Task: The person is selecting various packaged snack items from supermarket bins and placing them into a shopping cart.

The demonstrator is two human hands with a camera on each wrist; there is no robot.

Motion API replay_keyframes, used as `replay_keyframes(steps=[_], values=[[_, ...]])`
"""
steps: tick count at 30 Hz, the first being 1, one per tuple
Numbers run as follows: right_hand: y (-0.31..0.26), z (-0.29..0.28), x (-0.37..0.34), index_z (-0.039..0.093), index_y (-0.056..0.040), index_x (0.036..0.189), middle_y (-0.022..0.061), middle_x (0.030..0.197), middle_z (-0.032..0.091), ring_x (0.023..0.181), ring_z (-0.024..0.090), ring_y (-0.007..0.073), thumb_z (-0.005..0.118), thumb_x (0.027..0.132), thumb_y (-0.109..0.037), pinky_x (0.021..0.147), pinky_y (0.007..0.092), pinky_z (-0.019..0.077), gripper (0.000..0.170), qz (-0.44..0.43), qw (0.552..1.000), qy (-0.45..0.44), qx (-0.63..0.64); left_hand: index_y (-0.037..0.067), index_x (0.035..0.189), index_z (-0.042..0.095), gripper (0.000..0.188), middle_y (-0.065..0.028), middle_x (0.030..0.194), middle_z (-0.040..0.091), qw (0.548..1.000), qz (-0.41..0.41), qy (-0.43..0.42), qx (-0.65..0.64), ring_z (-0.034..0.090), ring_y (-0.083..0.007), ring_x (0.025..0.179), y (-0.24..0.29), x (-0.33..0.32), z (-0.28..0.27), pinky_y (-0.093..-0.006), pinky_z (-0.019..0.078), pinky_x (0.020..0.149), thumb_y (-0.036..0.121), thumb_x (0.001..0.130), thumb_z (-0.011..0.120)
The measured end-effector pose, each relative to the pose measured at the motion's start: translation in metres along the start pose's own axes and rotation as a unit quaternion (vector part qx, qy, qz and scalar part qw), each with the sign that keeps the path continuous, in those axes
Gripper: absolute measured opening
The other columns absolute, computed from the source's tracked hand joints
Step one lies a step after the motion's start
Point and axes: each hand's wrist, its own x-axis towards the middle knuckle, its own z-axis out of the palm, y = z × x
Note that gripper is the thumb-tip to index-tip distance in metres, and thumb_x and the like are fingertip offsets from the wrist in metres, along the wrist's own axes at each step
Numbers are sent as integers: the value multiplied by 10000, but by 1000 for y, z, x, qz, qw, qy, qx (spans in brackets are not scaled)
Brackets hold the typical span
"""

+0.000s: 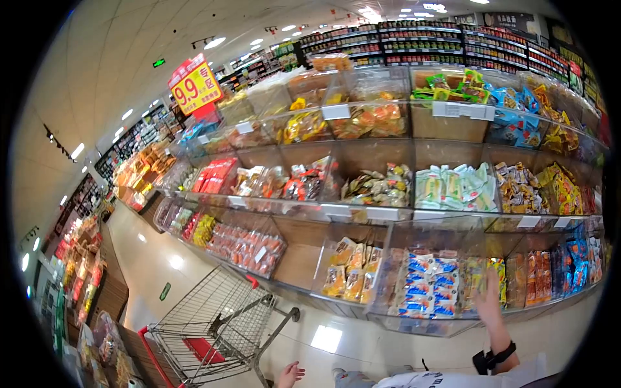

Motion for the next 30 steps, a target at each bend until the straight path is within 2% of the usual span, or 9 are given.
replay_keyframes(steps=[6, 10, 11, 14, 16, 18, 24, 26, 30], values=[[-119, 13, -32, 335, -7, 1151, 179, 1270, 180, 1157, 209, 339, 504, 693, -39, 937, 384, 197, 489, -82, 982, 115, -128, 74, 1088, 452, 357, -101, 806, 566, 994, -47, 45, -91, 547, -165, 690, -38, -8, -86, -268, 438, 583, 290, 812, 385], [-218, 72, -59, 388, -59, 1130, 177, 1240, 249, 1143, 243, 331, 519, 680, -81, 937, 422, 177, 470, -224, 974, 7, -26, 72, 1018, 489, 323, -84, 732, 552, 996, -40, 47, -58, 519, -137, 628, -93, 14, -164, -234, 418, 540, 298, 813, 383], [-228, 89, -59, 387, -78, 1134, 174, 1239, 252, 1147, 239, 326, 547, 669, -132, 935, 451, 158, 494, -226, 965, 31, -125, 50, 973, 495, 301, -79, 758, 539, 993, -50, 53, -96, 508, -150, 663, -109, 20, -176, -231, 417, 553, 279, 814, 382], [-166, 157, -61, 363, -118, 1156, 159, 1233, 261, 1155, 222, 316, 616, 621, -272, 916, 536, 114, 611, -114, 967, -12, -230, 41, 958, 494, 301, -80, 788, 535, 987, 104, -19, 119, 506, -161, 692, -56, 49, -185, -236, 420, 570, 280, 816, 379], [-212, 167, -66, 335, -132, 1179, 152, 1227, 267, 1153, 212, 324, 629, 604, -289, 907, 555, 115, 664, -231, 930, 50, -280, 35, 947, 494, 302, -80, 808, 533, 953, 217, 1, 213, 505, -169, 712, -3, 39, -186, -239, 421, 581, 281, 817, 377], [-224, 166, -62, 339, -138, 1177, 150, 1228, 265, 1149, 209, 333, 620, 615, -274, 904, 557, 122, 643, -201, 938, 49, -279, 29, 937, 494, 304, -81, 828, 530, 893, 325, 24, 312, 503, -176, 731, 43, 23, -211, -242, 423, 592, 281, 818, 375], [-213, 173, -55, 405, -114, 1111, 146, 1129, 357, 1094, 293, 341, 609, 622, -196, 884, 530, 201, 536, -273, 931, 13, -240, 20, 935, 487, 240, -90, 883, 529, 984, 135, -73, -93, 508, -203, 778, 170, 40, -141, -284, 429, 623, 207, 791, 447], [-217, 187, -71, 432, -99, 1080, 127, 1089, 391, 1073, 334, 298, 600, 636, -168, 881, 466, 258, 480, -302, 945, -18, -124, 10, 1082, 422, 293, -89, 793, 561, 977, 160, -143, 16, 521, -122, 665, 65, 182, -153, -217, 414, 564, 149, 829, 369], [-239, 225, -59, 465, -85, 1041, 100, 1075, 410, 1041, 373, 236, 583, 658, -145, 879, 365, 307, 406, -335, 939, -69, -29, 15, 1080, 421, 303, -95, 805, 558, 976, 122, -180, 10, 523, -124, 684, 123, 182, -137, -215, 408, 585, 175, 824, 398]])
